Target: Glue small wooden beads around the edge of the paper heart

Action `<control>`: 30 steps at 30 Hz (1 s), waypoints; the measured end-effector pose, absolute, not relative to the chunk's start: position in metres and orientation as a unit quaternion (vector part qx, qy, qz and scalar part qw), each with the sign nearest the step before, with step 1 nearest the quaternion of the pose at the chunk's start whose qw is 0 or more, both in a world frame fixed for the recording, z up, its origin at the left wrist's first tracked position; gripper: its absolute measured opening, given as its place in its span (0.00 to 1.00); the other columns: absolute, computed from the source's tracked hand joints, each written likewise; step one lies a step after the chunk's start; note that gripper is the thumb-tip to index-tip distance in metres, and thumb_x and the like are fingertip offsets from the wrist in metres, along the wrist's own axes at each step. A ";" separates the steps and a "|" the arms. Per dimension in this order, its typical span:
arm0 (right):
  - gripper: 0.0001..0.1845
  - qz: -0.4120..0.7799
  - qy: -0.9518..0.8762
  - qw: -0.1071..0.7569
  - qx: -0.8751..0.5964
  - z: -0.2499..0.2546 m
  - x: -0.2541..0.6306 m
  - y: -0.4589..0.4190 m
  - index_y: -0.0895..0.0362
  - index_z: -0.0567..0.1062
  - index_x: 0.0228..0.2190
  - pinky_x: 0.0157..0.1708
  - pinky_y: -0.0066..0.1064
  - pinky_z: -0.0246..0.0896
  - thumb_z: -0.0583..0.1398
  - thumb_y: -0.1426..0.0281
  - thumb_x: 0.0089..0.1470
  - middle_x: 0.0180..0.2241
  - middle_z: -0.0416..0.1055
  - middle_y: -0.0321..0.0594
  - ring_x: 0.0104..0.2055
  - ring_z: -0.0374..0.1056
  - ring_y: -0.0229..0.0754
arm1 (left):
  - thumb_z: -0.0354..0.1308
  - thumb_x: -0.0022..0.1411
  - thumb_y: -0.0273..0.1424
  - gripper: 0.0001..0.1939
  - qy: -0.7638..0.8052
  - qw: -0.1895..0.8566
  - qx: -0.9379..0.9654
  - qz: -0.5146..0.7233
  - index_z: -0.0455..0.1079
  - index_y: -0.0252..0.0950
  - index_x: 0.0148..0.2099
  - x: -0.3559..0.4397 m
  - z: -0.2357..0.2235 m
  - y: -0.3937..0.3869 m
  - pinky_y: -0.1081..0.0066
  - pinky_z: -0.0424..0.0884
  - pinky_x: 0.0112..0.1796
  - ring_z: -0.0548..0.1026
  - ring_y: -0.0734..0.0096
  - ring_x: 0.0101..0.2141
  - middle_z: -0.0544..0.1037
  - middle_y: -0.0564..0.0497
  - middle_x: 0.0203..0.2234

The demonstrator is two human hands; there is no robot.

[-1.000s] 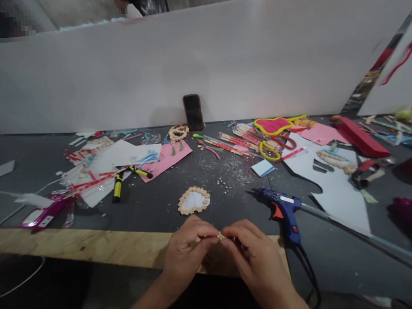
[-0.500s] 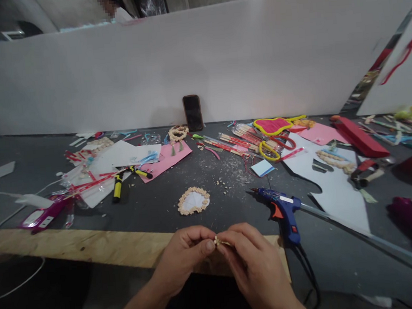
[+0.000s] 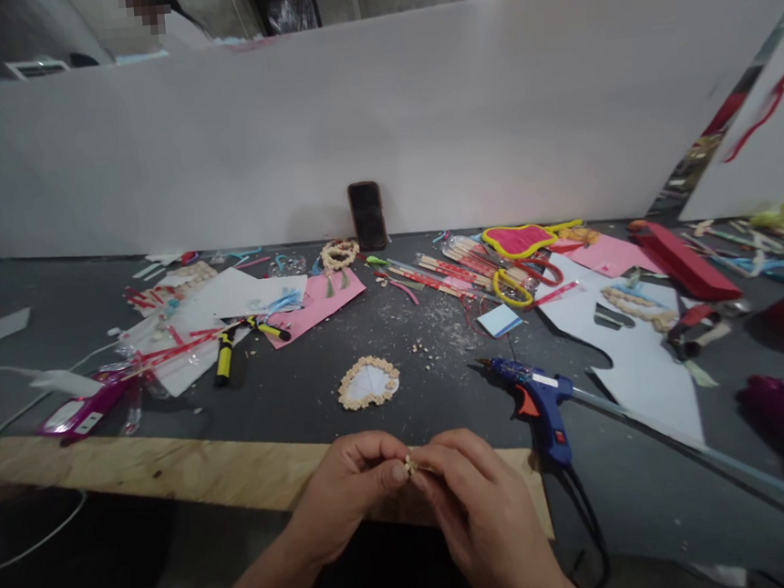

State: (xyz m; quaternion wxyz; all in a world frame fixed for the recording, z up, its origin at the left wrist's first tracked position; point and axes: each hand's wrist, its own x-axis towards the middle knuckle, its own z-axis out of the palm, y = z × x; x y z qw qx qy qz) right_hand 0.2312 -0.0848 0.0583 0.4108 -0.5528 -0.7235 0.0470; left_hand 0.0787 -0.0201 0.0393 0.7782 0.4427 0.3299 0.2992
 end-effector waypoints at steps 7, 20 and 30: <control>0.09 0.084 -0.708 0.410 -0.569 0.055 0.236 -0.084 0.53 0.74 0.38 0.30 0.23 0.68 0.57 0.70 0.55 0.33 0.73 0.39 0.31 0.71 0.36 | 0.69 0.46 0.39 0.15 0.318 0.795 0.436 0.277 0.74 0.31 0.28 0.077 0.039 -0.019 0.77 0.63 0.30 0.69 0.77 0.25 0.75 0.52 0.23; 0.13 0.146 -0.730 0.411 -0.526 0.057 0.239 -0.084 0.49 0.75 0.42 0.35 0.20 0.67 0.57 0.72 0.55 0.35 0.74 0.37 0.36 0.72 0.34 | 0.70 0.46 0.38 0.16 0.300 0.835 0.398 0.234 0.71 0.30 0.27 0.073 0.031 -0.019 0.76 0.63 0.30 0.69 0.78 0.23 0.74 0.53 0.21; 0.10 0.106 -0.708 0.431 -0.550 0.051 0.241 -0.086 0.51 0.74 0.40 0.35 0.22 0.67 0.58 0.72 0.54 0.34 0.74 0.37 0.37 0.72 0.35 | 0.70 0.46 0.36 0.14 0.286 0.834 0.393 0.260 0.76 0.31 0.33 0.077 0.040 -0.019 0.76 0.65 0.34 0.71 0.76 0.27 0.77 0.50 0.27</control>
